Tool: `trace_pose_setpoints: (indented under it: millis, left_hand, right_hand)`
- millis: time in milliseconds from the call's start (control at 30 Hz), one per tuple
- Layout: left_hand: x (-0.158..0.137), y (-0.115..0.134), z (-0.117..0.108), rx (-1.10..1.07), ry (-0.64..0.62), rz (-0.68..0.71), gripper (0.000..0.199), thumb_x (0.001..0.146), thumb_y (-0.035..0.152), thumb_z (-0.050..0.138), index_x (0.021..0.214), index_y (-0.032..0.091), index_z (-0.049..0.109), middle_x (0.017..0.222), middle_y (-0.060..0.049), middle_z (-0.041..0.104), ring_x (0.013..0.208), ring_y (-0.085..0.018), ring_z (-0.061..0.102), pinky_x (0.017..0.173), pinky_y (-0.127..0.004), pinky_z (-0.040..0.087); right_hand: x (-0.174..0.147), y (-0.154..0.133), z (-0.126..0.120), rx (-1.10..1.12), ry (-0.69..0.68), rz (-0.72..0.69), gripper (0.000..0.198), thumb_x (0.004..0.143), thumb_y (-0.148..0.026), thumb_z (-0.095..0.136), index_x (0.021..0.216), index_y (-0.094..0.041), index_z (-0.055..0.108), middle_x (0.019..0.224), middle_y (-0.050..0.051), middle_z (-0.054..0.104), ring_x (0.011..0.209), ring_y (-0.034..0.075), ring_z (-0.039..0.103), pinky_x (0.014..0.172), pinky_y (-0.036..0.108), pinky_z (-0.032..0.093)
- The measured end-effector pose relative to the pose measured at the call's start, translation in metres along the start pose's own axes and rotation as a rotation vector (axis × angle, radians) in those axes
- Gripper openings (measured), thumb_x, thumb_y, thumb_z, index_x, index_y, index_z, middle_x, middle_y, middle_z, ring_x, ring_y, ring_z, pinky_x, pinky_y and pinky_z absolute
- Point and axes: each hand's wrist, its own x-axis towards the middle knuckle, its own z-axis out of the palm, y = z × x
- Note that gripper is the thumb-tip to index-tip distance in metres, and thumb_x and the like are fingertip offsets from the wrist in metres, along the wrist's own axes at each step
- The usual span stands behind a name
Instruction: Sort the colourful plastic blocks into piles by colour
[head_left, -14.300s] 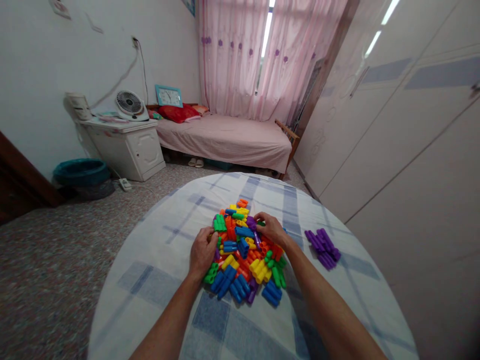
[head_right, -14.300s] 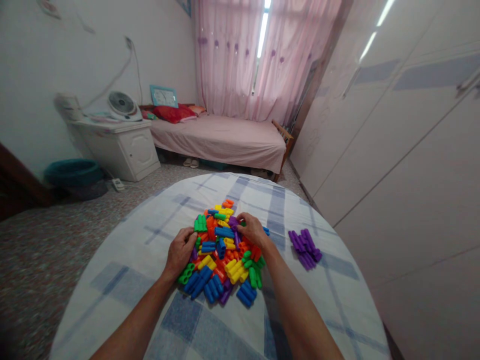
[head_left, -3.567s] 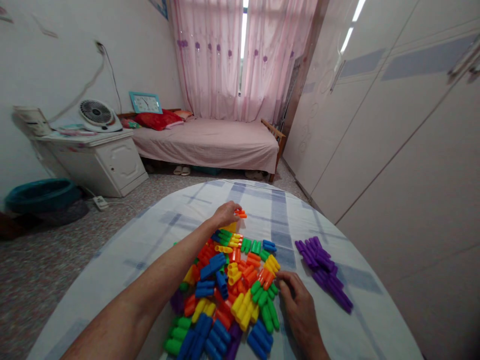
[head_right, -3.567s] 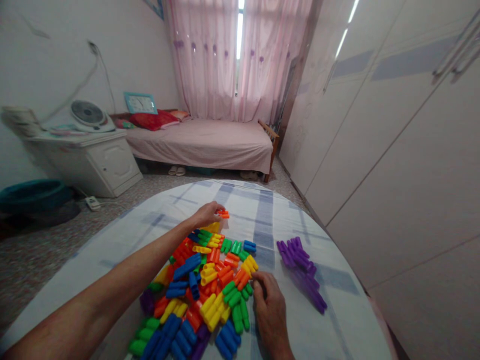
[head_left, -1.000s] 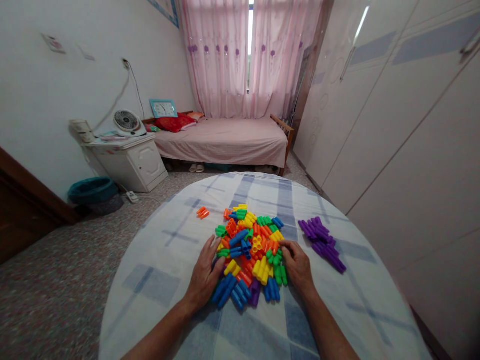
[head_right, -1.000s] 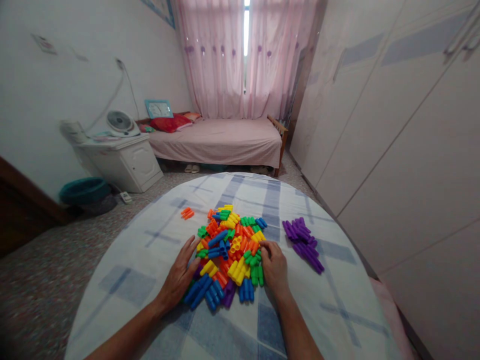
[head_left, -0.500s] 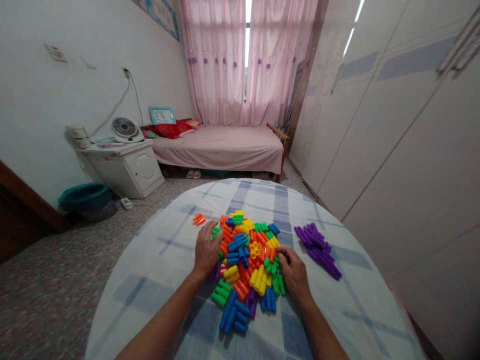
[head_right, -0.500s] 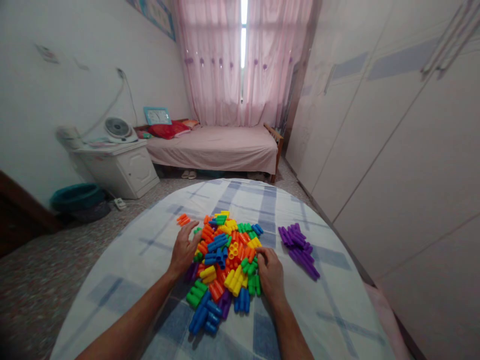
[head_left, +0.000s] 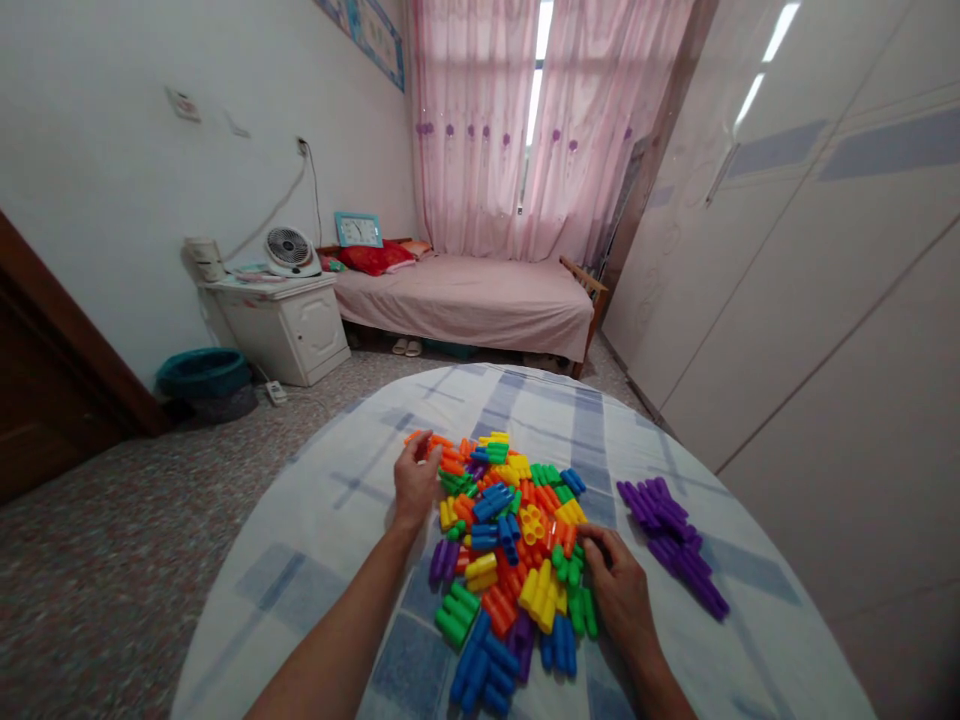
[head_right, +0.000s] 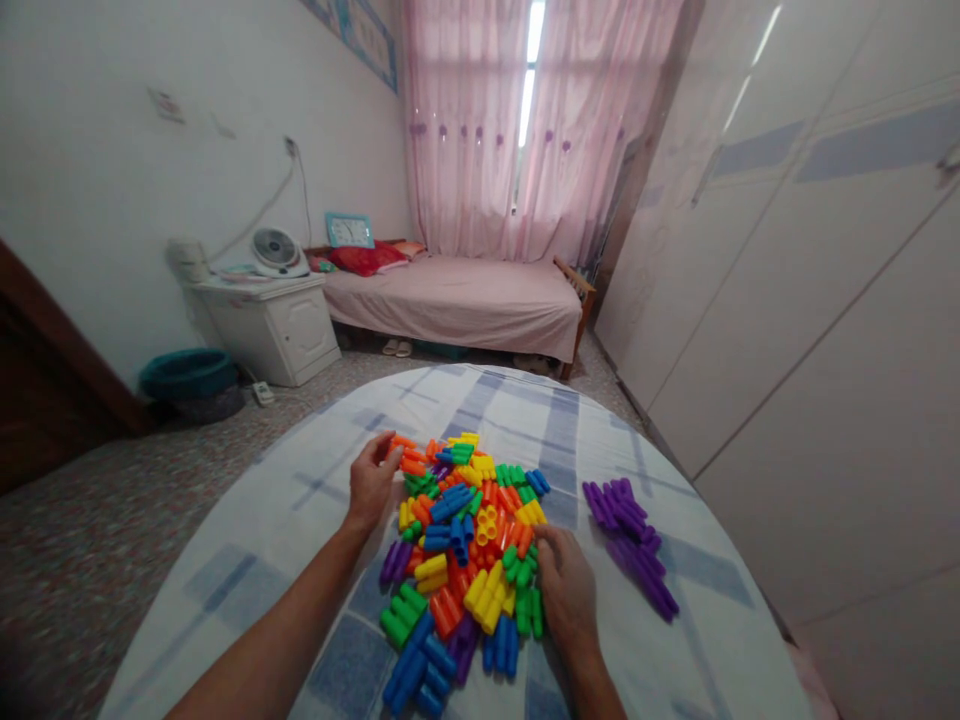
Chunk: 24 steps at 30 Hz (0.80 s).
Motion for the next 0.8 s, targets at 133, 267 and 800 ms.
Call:
trace_pose_setpoints:
  millis: [133, 267, 800]
  left_hand:
    - [0.02, -0.025, -0.017, 0.02, 0.158, -0.045, 0.037, 0.076, 0.028, 0.058, 0.111, 0.017, 0.06, 0.1, -0.007, 0.066, 0.085, -0.017, 0.063, 0.077, -0.033, 0.053]
    - [0.024, -0.039, -0.025, 0.121, 0.209, -0.085, 0.037, 0.077, 0.026, 0.054, 0.113, 0.016, 0.059, 0.103, -0.009, 0.062, 0.083, -0.018, 0.062, 0.074, -0.034, 0.055]
    - [-0.012, -0.003, 0.009, 0.613, -0.394, 0.519, 0.032, 0.089, 0.029, 0.043, 0.114, 0.024, 0.062, 0.114, -0.006, 0.062, 0.121, -0.024, 0.045, 0.107, -0.048, 0.032]
  right_hand:
    - [0.0, -0.002, -0.001, -0.028, -0.002, 0.014, 0.032, 0.08, -0.04, 0.044, 0.091, -0.02, 0.066, 0.096, 0.006, 0.068, 0.093, 0.022, 0.061, 0.082, 0.031, 0.045]
    - [0.0, -0.007, -0.002, -0.034, 0.009, 0.014, 0.032, 0.079, -0.041, 0.044, 0.089, -0.02, 0.066, 0.096, 0.006, 0.068, 0.093, 0.022, 0.061, 0.082, 0.031, 0.045]
    - [0.0, -0.008, -0.002, -0.029, 0.006, 0.006, 0.032, 0.079, -0.04, 0.044, 0.09, -0.019, 0.066, 0.096, 0.006, 0.068, 0.092, 0.022, 0.06, 0.082, 0.031, 0.044]
